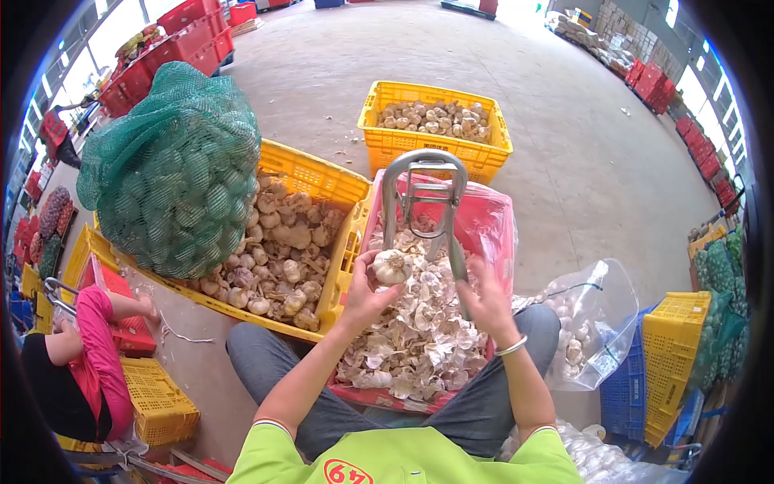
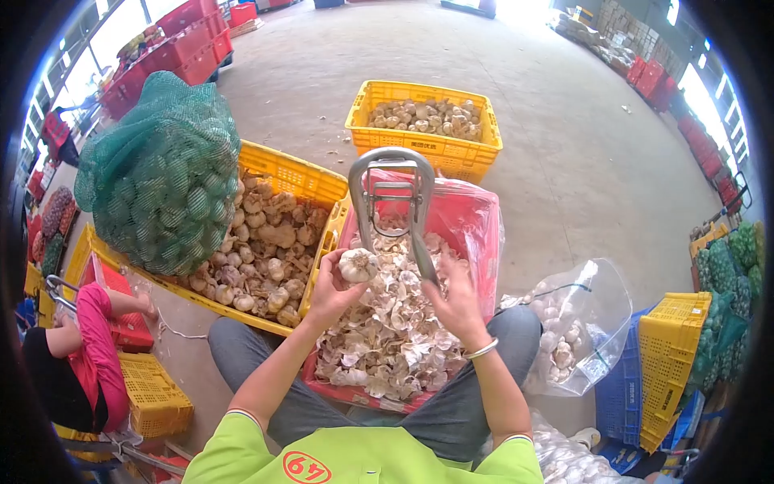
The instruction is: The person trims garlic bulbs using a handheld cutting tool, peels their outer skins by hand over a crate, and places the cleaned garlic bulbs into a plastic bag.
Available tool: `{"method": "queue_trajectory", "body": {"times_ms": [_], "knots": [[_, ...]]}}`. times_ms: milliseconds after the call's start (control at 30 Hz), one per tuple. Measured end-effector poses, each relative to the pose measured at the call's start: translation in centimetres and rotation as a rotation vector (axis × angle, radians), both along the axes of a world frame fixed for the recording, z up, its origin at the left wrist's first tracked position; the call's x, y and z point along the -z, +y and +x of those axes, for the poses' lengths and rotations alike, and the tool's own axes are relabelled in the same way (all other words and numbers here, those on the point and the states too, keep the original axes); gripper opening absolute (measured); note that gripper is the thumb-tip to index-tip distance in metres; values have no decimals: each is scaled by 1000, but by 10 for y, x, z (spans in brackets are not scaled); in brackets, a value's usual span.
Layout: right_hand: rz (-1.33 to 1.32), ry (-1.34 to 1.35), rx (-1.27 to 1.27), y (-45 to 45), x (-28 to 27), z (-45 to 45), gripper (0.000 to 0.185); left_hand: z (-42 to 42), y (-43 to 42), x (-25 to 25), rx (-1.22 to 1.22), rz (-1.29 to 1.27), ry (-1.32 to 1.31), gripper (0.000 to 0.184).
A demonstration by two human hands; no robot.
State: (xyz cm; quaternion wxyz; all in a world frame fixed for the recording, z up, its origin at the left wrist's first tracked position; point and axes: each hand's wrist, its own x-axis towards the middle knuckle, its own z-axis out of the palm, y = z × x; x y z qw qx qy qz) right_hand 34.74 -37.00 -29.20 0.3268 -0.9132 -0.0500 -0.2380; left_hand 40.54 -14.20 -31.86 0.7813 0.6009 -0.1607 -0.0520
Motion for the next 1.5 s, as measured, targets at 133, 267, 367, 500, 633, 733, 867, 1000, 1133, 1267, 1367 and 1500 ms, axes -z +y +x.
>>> {"method": "queue_trajectory", "body": {"times_ms": [133, 267, 367, 500, 633, 733, 867, 1000, 1133, 1267, 1367, 1500], "knots": [[192, 550, 31, 14, -21, -32, 35, 1, -14, -12, 54, -57, 57, 66], [395, 579, -73, 11, -49, -49, 27, 1, -23, -16, 54, -78, 132, 66], [488, 585, -117, 12, -72, -54, 24, 2, -30, -20, 51, -100, 135, 66], [593, 660, -107, 12, -83, -57, 29, 6, -38, -23, 44, -104, 120, 66], [633, 693, -98, 11, -84, -58, 32, 7, -42, -26, 48, -107, 145, 66], [637, 674, -115, 11, -83, -58, 33, 7, -45, -27, 42, -97, 152, 67], [665, 608, -154, 15, -81, -57, 24, 6, -49, -27, 14, -98, 169, 67], [660, 590, -159, 16, -81, -57, 23, 5, -52, -27, 2, -156, 243, 60], [606, 647, -116, 13, -86, -59, 32, 6, -52, -28, 11, -271, 401, 50], [543, 672, -100, 14, -96, -59, 30, 10, -50, -32, 63, -375, 522, 43], [541, 645, -108, 15, -93, -59, 29, 11, -49, -36, 86, -394, 547, 40], [524, 597, -116, 13, -84, -60, 28, 11, -51, -36, 64, -378, 548, 40]]}}
